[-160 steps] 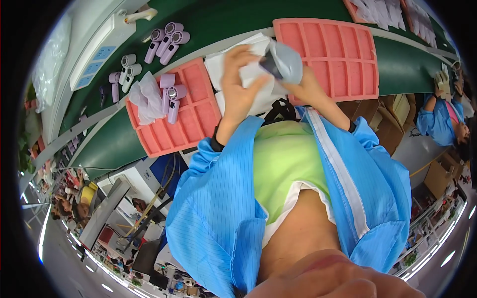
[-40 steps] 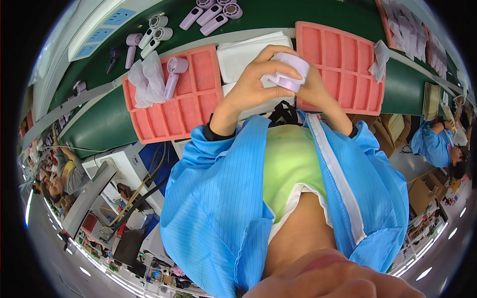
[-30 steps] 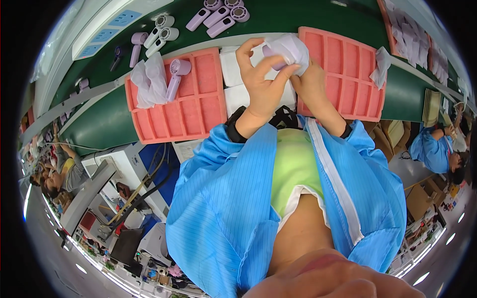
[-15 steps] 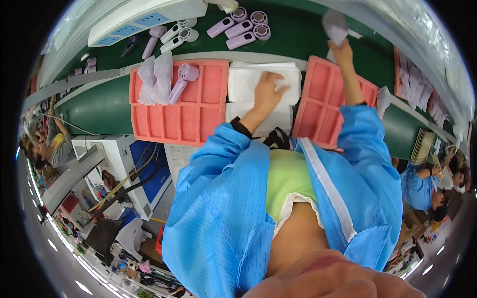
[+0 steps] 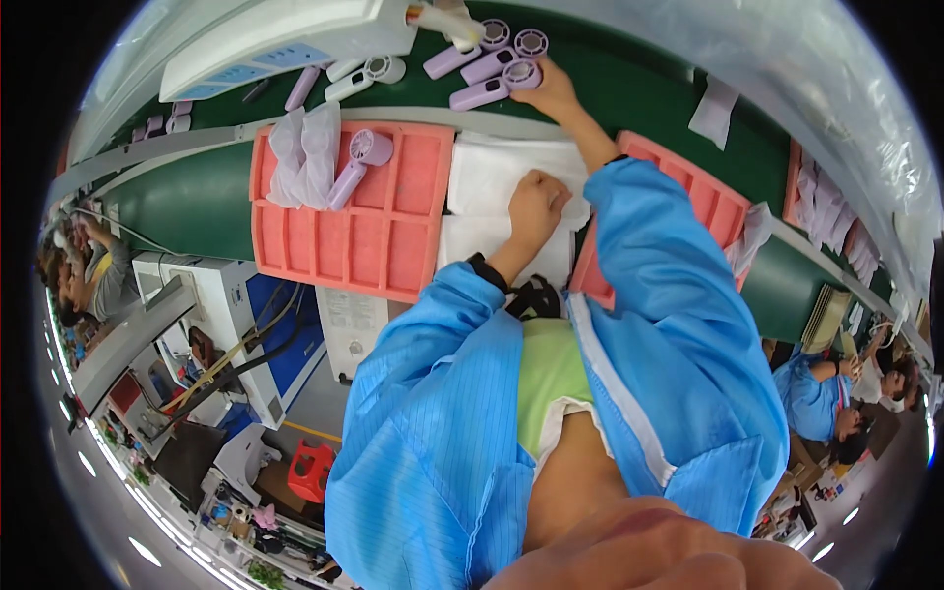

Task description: The person places a pink tray on the table, then repeatedly picks up a purple handheld fan, wraps it in a white foam sheet, and places it into the tray.

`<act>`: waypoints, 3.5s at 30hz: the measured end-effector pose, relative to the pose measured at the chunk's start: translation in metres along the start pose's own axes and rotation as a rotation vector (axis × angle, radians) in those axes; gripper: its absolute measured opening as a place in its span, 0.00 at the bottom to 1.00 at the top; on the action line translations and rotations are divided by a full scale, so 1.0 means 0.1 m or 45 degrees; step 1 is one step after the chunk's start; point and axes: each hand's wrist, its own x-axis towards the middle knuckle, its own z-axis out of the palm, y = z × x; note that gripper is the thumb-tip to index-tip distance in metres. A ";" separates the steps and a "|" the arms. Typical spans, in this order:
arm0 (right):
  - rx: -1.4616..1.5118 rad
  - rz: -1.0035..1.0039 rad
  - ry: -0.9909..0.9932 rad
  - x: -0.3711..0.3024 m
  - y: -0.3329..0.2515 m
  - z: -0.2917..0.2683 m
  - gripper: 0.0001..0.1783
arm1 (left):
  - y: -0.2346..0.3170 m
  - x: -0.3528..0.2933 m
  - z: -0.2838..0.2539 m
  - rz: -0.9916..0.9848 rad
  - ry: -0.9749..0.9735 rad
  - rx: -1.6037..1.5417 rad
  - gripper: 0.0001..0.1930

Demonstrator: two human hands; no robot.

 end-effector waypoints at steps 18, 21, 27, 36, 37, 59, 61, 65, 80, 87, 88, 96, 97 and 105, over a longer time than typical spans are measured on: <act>-0.126 0.181 0.397 -2.22 -1.44 -0.96 0.31 | 0.34 -0.12 -0.84 -0.396 -0.049 -0.924 0.03; -0.209 0.033 0.342 -2.21 -1.53 -0.84 0.33 | 0.56 -0.17 -0.87 -0.410 -0.051 -1.170 0.05; -0.318 -0.288 0.248 -2.17 -1.71 -0.80 0.32 | 0.40 -0.05 -0.99 -0.526 0.021 -1.522 0.07; -0.365 -0.231 0.330 -2.22 -1.90 -0.87 0.28 | 0.37 -0.08 -1.16 -0.500 -0.119 -1.362 0.08; -0.372 -0.257 0.335 -2.22 -1.93 -0.89 0.29 | 0.38 -0.07 -1.19 -0.466 -0.138 -1.182 0.08; -0.465 -0.171 0.312 -2.08 -1.77 -0.68 0.34 | 1.15 -0.50 -1.14 0.456 0.130 -0.083 0.14; -0.456 -0.078 0.357 -2.01 -1.72 -0.66 0.34 | 1.17 -0.54 -1.15 0.364 -0.008 -0.091 0.20; -0.382 0.191 0.392 -2.07 -1.82 -0.68 0.36 | 1.21 -0.32 -1.18 0.240 -0.021 0.006 0.25; -0.217 0.133 0.076 -2.27 -1.71 -1.08 0.24 | 1.15 -0.21 -1.31 0.250 -0.114 -0.798 0.25; -0.569 0.162 0.304 -2.18 -1.94 -1.00 0.17 | 1.39 -0.12 -1.08 0.508 0.452 -0.351 0.14; -0.563 0.154 0.299 -2.18 -1.93 -1.00 0.17 | 1.40 -0.10 -1.07 0.609 0.388 -0.197 0.14; 0.482 0.487 -0.432 -2.21 -1.54 -1.22 0.18 | 0.49 0.27 -1.06 -0.433 0.007 -1.021 0.07; 0.476 0.582 -0.396 -2.09 -1.41 -1.29 0.18 | 0.41 0.27 -0.96 -0.427 0.008 -1.027 0.07; -0.883 0.458 0.379 -0.50 0.58 -2.21 0.20 | 0.29 0.11 -0.11 -0.057 -0.085 0.087 0.09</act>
